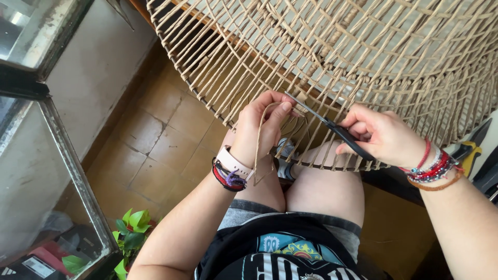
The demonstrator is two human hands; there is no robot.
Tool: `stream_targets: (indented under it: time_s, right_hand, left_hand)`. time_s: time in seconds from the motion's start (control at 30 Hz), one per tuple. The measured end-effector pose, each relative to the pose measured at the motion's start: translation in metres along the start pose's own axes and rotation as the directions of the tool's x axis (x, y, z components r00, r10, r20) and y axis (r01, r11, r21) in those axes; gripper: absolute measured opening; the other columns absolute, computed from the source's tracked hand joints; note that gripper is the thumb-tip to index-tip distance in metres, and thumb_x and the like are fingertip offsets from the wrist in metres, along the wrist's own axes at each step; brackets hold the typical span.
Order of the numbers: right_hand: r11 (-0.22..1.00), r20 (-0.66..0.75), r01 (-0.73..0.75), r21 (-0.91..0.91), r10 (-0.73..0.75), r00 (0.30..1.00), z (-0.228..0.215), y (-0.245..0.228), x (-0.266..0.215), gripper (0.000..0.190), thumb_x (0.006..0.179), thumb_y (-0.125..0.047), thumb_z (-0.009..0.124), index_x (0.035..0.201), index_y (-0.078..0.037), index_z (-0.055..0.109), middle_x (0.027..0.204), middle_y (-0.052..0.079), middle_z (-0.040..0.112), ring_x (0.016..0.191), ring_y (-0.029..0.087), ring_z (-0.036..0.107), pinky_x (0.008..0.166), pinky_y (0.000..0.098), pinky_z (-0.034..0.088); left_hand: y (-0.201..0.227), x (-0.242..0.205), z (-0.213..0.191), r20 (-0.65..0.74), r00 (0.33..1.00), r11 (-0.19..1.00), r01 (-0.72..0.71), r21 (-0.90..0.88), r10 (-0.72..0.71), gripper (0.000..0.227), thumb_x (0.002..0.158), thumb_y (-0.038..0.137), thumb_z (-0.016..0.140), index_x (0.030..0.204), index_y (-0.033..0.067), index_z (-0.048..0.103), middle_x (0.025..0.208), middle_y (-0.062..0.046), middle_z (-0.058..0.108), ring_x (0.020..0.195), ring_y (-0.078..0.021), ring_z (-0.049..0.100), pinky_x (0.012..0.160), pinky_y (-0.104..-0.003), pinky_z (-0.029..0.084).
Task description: Repairing a wicker lampshade using a hot glue gun, scissors, and a stapler
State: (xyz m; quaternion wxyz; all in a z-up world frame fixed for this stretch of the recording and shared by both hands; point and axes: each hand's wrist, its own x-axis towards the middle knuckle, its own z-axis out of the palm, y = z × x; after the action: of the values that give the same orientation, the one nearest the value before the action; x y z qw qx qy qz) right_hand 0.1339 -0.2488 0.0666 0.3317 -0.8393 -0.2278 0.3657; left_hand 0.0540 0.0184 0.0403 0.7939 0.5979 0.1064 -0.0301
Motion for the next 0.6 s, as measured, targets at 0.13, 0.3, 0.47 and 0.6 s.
stream_targets:
  time_s: [0.13,0.3,0.47,0.6]
  right_hand:
    - [0.994,-0.083,0.044,-0.101,-0.052,0.995,0.008,0.014,-0.014,0.038,0.075,-0.024,0.086,0.098,-0.012,0.06,0.078,0.001,0.084,0.065,0.012,0.083,0.06,0.0219,0.071]
    - [0.971,-0.272,0.088,-0.221,-0.149,0.951,0.033,0.045,-0.064,0.05,0.069,-0.038,0.086,0.102,-0.009,0.062,0.081,0.0,0.082,0.068,0.011,0.083,0.059,0.0234,0.072]
    - [0.995,-0.524,-0.058,0.081,0.092,0.847,0.048,0.039,-0.117,0.055,0.069,-0.014,0.09,0.118,-0.007,0.066,0.104,0.002,0.085,0.095,0.007,0.081,0.086,0.0209,0.061]
    - [0.98,-0.657,-0.07,0.184,0.176,0.733,0.06,0.057,-0.148,0.043,0.087,-0.011,0.072,0.129,-0.008,0.06,0.107,0.004,0.083,0.097,0.009,0.08,0.087,0.0228,0.06]
  left_hand:
    - [0.006,-0.013,-0.001,0.11,0.984,0.972,-0.157,0.173,0.139,0.013,0.099,0.015,0.062,0.109,0.0062,0.06,0.107,-0.01,0.076,0.075,-0.0152,0.062,0.067,-0.026,0.052]
    - [0.016,-0.028,-0.008,0.178,0.938,0.707,-0.341,0.619,0.297,0.008,0.098,0.02,0.067,0.106,0.0201,0.07,0.06,0.011,0.06,0.046,-0.0035,0.047,0.05,-0.022,0.04]
    - [0.035,-0.023,0.028,0.274,0.776,0.42,-0.559,0.715,0.568,0.012,0.099,0.003,0.059,0.105,0.0068,0.069,0.1,-0.005,0.076,0.084,-0.0245,0.068,0.08,-0.034,0.054]
    - [0.016,-0.029,0.115,0.454,0.772,0.568,-0.635,0.523,0.445,0.018,0.101,0.009,0.055,0.111,0.0099,0.069,0.11,-0.004,0.076,0.099,-0.0242,0.073,0.09,-0.037,0.053]
